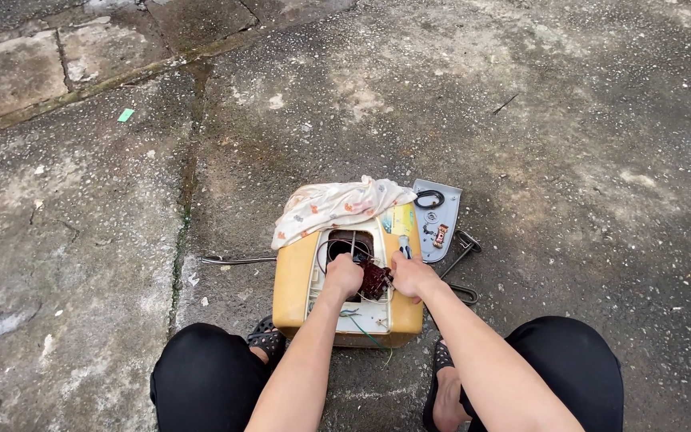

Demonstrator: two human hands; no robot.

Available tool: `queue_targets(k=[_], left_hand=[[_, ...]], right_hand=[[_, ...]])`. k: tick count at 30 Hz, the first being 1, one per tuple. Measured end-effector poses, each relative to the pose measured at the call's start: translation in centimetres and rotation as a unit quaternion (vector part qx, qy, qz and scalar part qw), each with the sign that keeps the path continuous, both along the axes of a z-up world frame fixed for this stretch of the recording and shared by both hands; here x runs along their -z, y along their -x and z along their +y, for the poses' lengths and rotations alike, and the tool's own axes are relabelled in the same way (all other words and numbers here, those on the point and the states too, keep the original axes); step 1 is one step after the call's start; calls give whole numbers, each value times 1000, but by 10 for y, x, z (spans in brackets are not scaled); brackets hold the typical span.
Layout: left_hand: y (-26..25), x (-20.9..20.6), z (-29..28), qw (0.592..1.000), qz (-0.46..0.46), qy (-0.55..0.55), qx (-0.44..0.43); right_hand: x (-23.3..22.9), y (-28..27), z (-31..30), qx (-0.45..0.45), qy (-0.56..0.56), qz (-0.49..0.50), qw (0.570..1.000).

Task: The person disassembles a yellow electric kettle using a screwdriver, removing the heating element and internal wiring. They manipulate the wires and components, then place the parts on the ground and into a green bucket.

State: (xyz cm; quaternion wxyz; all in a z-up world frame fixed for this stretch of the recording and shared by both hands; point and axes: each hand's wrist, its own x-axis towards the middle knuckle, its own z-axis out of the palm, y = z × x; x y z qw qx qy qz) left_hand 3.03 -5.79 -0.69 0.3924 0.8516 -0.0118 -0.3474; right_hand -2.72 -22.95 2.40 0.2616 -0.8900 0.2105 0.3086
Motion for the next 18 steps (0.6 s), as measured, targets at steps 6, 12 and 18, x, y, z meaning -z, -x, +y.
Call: queue_targets(k=[6,12,18], left_hand=[[17,-28,-5,1000,5,13,0],[21,-20,-8,998,2,23,-58],[26,-39,-14,996,10,38,-78]], right_hand=[[-2,1,-1,-1,0,-8,1000],[-12,3,2,-9,6,0,1000],[-9,3,2,0,5,-6,1000]])
